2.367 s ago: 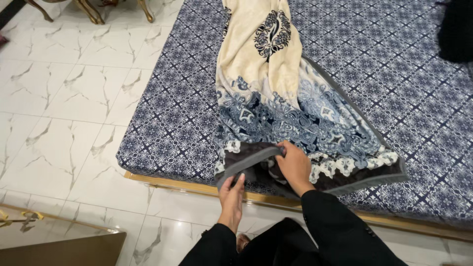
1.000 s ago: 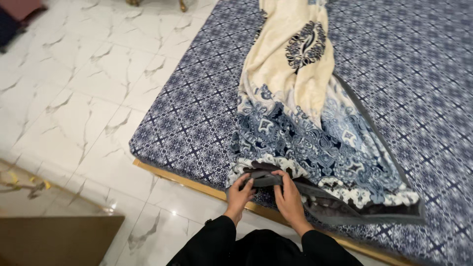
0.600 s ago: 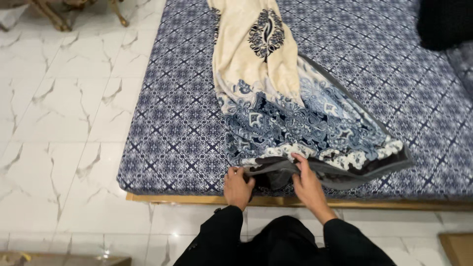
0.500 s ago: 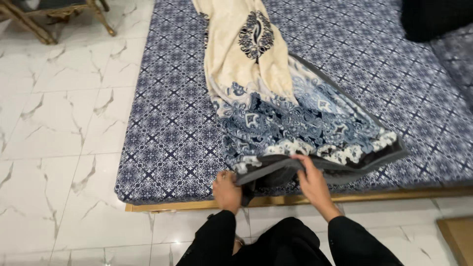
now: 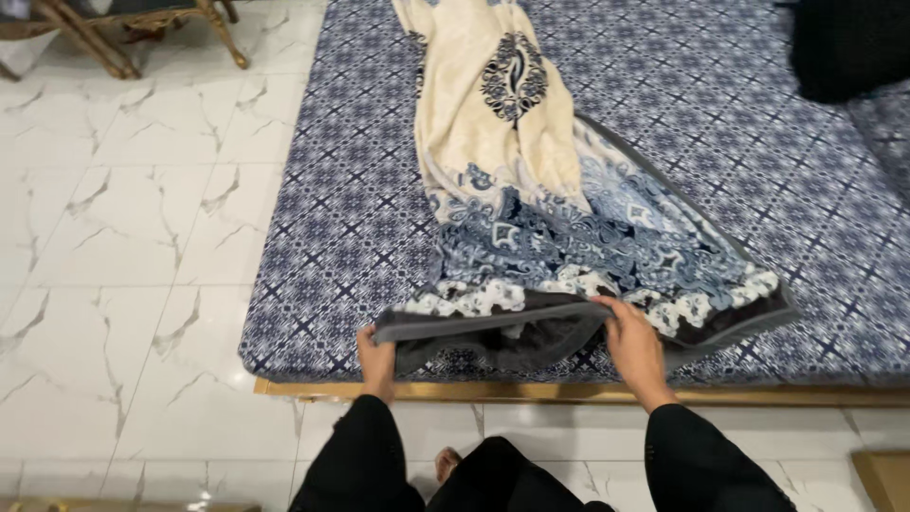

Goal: The person straightens a patterned throw blanket on a bed by repeatedly lifting, unfolding, and smoothing it with both hands. The person adjusts the blanket's position and edges to lay it flat across the mattress surface.

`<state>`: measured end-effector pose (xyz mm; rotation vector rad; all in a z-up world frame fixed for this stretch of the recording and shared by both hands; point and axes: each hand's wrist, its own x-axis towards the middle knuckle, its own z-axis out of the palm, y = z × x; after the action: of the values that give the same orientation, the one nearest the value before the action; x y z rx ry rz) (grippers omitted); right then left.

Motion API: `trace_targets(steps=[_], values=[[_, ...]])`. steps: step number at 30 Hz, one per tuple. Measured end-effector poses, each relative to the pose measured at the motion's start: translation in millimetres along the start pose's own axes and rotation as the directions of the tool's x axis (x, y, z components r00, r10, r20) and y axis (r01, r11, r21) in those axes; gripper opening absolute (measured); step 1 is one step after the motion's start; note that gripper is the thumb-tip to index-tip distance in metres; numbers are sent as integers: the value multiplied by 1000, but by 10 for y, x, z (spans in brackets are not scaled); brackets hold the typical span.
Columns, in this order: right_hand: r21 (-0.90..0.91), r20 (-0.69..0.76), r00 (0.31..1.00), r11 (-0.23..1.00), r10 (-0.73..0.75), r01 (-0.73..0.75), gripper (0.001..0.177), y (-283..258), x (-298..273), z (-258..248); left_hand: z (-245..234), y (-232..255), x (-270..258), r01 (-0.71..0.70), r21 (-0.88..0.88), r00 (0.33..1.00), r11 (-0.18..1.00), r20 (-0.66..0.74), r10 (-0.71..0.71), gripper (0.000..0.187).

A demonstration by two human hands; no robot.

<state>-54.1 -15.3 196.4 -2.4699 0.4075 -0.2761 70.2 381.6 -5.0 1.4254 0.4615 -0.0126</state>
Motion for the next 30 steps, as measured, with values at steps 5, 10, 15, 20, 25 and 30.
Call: trace_targets(steps=[5,10,15,20,25,30], values=[[-300,159,954,908,-256,293,41,240,37,-20,-381,927,-215,-310,322,951,895,129,283,45],[-409,268,936,852,-229,326,45,284,-140,114,-818,1762,-587,-522,716,671,463,10,741,50],[-364,247,912,841,-327,401,53,156,-437,439,-1077,1872,-596,-380,586,810,715,-163,564,48],[-373,262,927,857,-270,355,47,-12,-596,687,-1370,1579,-269,-187,103,982,977,-11,189,52],[-492,174,940,801,-293,341,46,-121,-694,915,-1716,1376,32,-33,115,992,993,126,19,55],[-536,187,954,790,-233,298,56,-495,-808,1138,-2079,1564,295,-424,526,904,738,197,379,57]])
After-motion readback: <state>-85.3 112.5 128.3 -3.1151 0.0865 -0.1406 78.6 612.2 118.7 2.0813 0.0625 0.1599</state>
